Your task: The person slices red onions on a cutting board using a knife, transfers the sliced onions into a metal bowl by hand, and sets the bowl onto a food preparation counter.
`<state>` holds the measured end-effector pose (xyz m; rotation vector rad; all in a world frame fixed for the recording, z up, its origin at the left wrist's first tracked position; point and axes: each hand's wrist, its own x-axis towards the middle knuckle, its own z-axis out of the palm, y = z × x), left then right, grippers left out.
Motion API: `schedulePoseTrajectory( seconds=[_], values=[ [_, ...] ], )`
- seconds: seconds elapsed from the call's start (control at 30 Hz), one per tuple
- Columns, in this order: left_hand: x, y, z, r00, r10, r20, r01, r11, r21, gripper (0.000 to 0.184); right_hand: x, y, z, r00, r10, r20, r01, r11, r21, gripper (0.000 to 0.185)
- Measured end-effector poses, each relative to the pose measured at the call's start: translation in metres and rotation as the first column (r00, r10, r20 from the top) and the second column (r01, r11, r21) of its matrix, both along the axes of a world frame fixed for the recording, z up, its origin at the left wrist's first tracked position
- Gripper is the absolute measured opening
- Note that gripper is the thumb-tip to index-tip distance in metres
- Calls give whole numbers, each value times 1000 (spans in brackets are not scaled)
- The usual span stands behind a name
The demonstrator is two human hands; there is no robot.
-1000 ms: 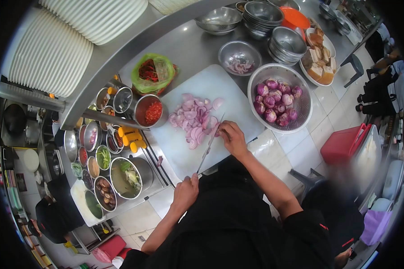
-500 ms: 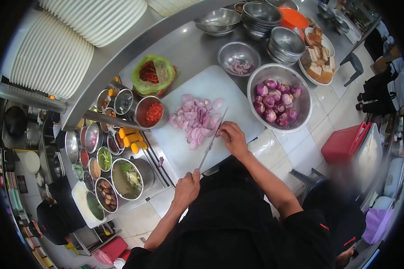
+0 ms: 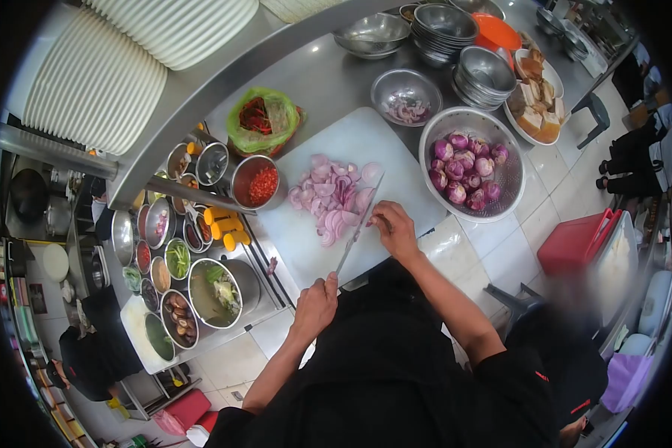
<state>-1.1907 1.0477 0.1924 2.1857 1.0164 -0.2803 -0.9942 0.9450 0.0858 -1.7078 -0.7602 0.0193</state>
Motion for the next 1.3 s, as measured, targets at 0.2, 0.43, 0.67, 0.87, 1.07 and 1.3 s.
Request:
schedulePoseTrajectory(
  seconds=[0.2, 0.43, 0.67, 0.87, 1.07, 1.3],
  values=[
    [-14, -5, 1, 999, -35, -9, 35, 999, -13, 58, 0, 0, 4, 1000, -13, -5, 13, 1000, -9, 20],
    [-37, -3, -13, 993, -112, -40, 112, 994, 16, 58, 0, 1, -2, 1000, -9, -6, 10, 999, 31, 17],
    [-3, 5, -30, 999, -53, -13, 52, 997, -60, 60, 2, 1, -2, 1000, 13, -17, -14, 999, -37, 21],
    [-17, 3, -22, 999, 28, -15, -29, 996, -82, 63, 2, -2, 2, 1000, 23, 8, -23, 999, -42, 37],
    [-21, 5, -23, 998, 24, -61, -28, 998, -60, 63, 14, -7, 11, 966, 154, 209, -121, 979, -161, 34],
    [-21, 0, -25, 997, 60, -44, -62, 997, -55, 62, 10, -8, 16, 990, 29, 140, 27, 925, -380, 22]
  ],
)
